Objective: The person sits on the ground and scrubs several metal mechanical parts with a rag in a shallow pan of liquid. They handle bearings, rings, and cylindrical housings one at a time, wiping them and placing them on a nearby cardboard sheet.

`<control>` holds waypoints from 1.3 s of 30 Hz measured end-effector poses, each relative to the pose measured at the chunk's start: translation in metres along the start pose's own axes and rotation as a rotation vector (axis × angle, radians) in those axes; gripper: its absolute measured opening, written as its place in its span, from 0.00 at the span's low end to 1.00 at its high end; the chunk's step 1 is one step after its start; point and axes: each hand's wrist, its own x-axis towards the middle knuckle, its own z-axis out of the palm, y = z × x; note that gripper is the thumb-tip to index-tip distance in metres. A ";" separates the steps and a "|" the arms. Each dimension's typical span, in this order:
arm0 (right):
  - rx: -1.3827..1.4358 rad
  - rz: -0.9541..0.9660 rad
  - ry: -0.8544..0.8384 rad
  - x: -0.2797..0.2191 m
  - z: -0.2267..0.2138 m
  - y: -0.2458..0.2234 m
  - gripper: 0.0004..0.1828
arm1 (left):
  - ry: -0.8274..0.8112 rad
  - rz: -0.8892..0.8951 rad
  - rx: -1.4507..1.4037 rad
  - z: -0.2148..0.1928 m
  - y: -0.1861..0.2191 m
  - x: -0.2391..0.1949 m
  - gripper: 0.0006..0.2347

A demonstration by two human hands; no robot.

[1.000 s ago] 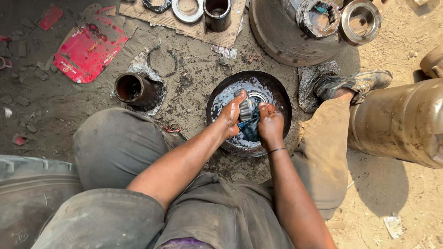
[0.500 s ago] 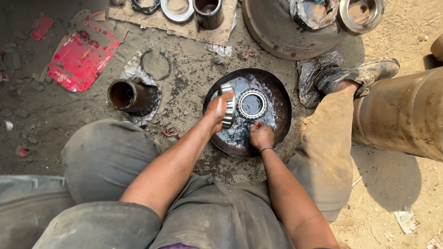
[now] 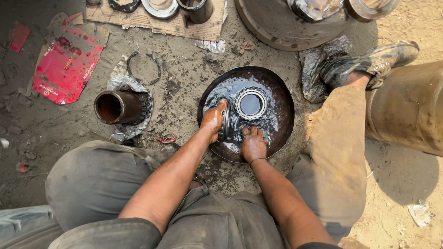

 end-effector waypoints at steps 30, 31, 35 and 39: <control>1.100 0.194 0.623 -0.036 -0.174 0.006 0.16 | -0.462 0.193 -0.225 -0.003 0.067 -0.165 0.29; 1.162 0.119 0.629 -0.024 -0.166 0.014 0.17 | -0.453 0.164 -0.238 -0.006 0.067 -0.168 0.27; 0.702 -0.275 0.895 0.028 -0.115 0.046 0.12 | -0.438 0.127 -0.225 -0.013 0.065 -0.160 0.21; 2.053 0.076 0.185 0.051 -0.044 0.039 0.15 | -0.406 0.180 -0.247 -0.008 0.049 -0.123 0.17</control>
